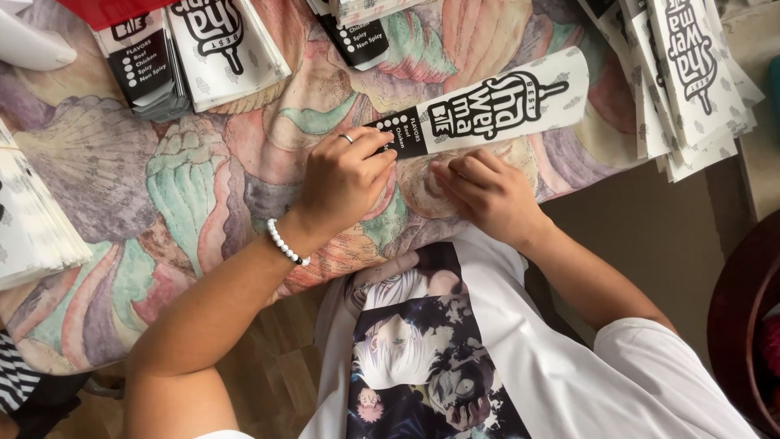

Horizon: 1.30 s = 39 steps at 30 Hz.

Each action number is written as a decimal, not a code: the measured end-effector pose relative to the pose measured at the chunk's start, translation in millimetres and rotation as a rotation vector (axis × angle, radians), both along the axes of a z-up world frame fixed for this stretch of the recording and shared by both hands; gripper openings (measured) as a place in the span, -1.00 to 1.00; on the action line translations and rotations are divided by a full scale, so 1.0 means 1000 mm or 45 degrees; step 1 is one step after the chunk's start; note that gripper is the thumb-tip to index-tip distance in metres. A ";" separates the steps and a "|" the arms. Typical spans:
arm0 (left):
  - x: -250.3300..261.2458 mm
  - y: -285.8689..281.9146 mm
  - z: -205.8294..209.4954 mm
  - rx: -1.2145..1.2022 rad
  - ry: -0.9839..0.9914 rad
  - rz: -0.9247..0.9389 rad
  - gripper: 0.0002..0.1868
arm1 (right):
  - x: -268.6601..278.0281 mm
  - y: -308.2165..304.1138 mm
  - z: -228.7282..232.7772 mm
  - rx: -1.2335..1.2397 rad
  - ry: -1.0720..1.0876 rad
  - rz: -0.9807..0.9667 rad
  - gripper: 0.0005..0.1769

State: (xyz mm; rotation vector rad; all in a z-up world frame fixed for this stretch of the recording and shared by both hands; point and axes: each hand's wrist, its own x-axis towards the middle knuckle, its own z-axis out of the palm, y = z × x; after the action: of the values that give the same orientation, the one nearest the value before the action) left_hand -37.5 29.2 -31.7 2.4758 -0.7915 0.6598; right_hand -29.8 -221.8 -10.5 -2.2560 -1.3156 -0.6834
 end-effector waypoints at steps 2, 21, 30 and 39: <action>-0.001 0.001 -0.002 0.003 0.002 0.000 -0.91 | 0.007 0.000 0.001 -0.023 -0.010 0.001 -0.89; 0.002 0.001 -0.005 0.060 0.011 -0.010 -0.96 | 0.033 0.003 -0.003 -0.155 0.000 0.055 -0.84; 0.003 0.004 -0.009 0.102 0.065 -0.023 -0.96 | 0.033 -0.014 0.016 -0.287 0.017 0.041 -0.84; 0.004 0.005 -0.011 0.095 0.095 -0.036 -0.97 | 0.041 -0.032 0.007 -0.297 -0.013 0.081 -0.83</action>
State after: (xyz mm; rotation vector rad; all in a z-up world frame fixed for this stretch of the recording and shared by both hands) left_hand -33.6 34.3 -43.1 2.5353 -0.8356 0.5333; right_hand 11.5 -253.7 -3.6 -2.3809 -1.5352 -0.5437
